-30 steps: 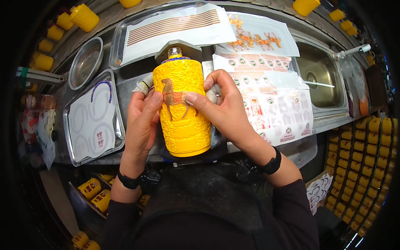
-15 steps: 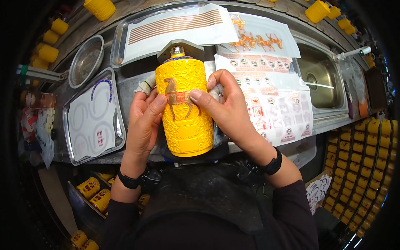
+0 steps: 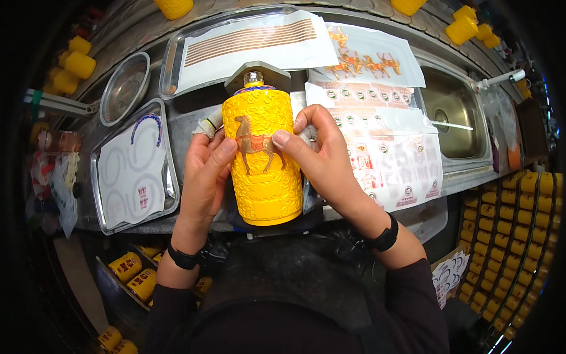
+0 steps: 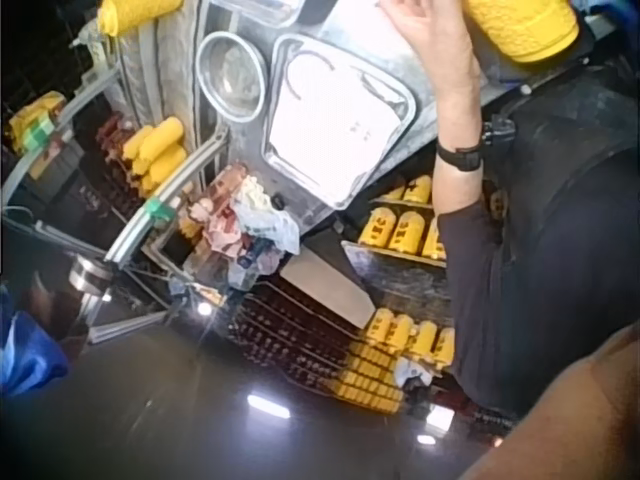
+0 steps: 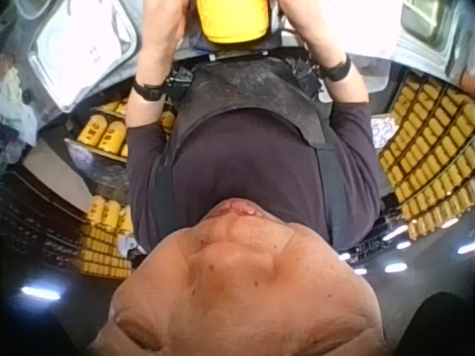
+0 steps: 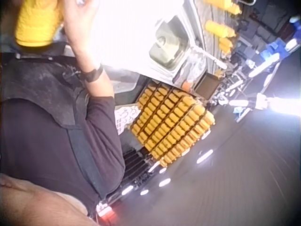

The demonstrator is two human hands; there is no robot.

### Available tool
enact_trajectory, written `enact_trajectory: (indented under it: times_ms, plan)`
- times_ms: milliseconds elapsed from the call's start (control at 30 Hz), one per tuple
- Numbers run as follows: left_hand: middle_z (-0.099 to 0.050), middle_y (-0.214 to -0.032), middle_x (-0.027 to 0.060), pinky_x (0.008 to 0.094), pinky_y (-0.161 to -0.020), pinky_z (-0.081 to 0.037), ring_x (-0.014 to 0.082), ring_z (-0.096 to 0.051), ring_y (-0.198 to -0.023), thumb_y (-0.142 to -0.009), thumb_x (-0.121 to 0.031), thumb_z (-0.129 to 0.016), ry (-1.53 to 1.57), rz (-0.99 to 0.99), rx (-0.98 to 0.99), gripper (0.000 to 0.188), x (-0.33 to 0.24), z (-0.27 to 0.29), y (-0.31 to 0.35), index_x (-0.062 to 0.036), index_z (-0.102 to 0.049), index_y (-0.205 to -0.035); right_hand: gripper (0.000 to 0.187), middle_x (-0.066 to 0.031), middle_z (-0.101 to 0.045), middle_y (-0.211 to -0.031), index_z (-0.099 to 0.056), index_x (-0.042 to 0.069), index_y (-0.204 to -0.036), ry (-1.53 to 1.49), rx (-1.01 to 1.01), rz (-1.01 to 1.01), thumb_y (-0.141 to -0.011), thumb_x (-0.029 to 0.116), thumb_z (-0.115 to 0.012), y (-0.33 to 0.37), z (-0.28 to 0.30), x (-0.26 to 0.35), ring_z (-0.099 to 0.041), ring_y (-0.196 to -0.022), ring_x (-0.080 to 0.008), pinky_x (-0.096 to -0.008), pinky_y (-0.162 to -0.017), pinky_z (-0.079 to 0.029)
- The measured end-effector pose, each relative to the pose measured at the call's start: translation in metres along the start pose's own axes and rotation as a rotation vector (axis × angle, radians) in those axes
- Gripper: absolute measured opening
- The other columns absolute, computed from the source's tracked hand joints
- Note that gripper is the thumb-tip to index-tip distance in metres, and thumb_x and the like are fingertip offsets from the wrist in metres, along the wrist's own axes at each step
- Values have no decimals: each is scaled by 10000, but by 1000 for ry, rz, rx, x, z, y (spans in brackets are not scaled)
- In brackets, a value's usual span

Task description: Applying multiple labels and decorative decals to a liquor bottle.

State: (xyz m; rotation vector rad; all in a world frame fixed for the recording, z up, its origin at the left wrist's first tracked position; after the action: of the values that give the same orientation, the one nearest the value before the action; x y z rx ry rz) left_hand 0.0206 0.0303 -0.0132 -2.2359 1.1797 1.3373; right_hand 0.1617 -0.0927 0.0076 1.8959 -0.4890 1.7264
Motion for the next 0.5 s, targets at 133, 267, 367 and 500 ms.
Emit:
enact_trajectory:
  times_ms: [133,267,367,500]
  plan:
    - [-471,-1349,185,365,-1054,-416,234,-506,-1232,-862,-133,-733,-26,4,1,646,-1,0,1,10,-355,-1366,289,1,-460,-869,-451,59,-919,23,-8,12,-858,168,-713,-1,0,-3,-471,-824,-55,-210,-701,-422]
    - [-468,-1346,187,364,-1054,-415,238,-503,-1234,-856,-149,-743,-38,7,-8,662,0,1,1,19,-351,-1362,291,-2,-459,-869,-451,58,-924,61,-11,15,-859,168,-713,-1,1,-4,-467,-829,-56,-211,-711,-421]
    - [-469,-1341,187,363,-1053,-416,236,-504,-1233,-854,-159,-747,-42,8,-2,669,-1,-1,1,17,-350,-1362,290,-2,-460,-872,-451,58,-924,42,-8,21,-861,168,-712,-1,0,-3,-463,-825,-55,-209,-707,-420]
    - [-470,-1339,187,364,-1052,-417,238,-504,-1234,-854,-168,-748,-45,9,-7,678,0,0,2,18,-343,-1364,281,0,-473,-875,-451,60,-925,39,-4,21,-866,161,-706,0,0,-2,-471,-828,-53,-209,-710,-426]
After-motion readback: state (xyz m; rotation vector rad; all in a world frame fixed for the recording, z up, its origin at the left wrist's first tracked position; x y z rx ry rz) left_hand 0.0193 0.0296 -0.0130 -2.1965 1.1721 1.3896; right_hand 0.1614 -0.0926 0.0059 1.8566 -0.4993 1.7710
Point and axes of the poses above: each hand's wrist, its own y-axis away from the middle knuckle, its own z-axis out of the back of the hand, x = y × z, the point moved 1 cm from there along -y, towards the middle knuckle
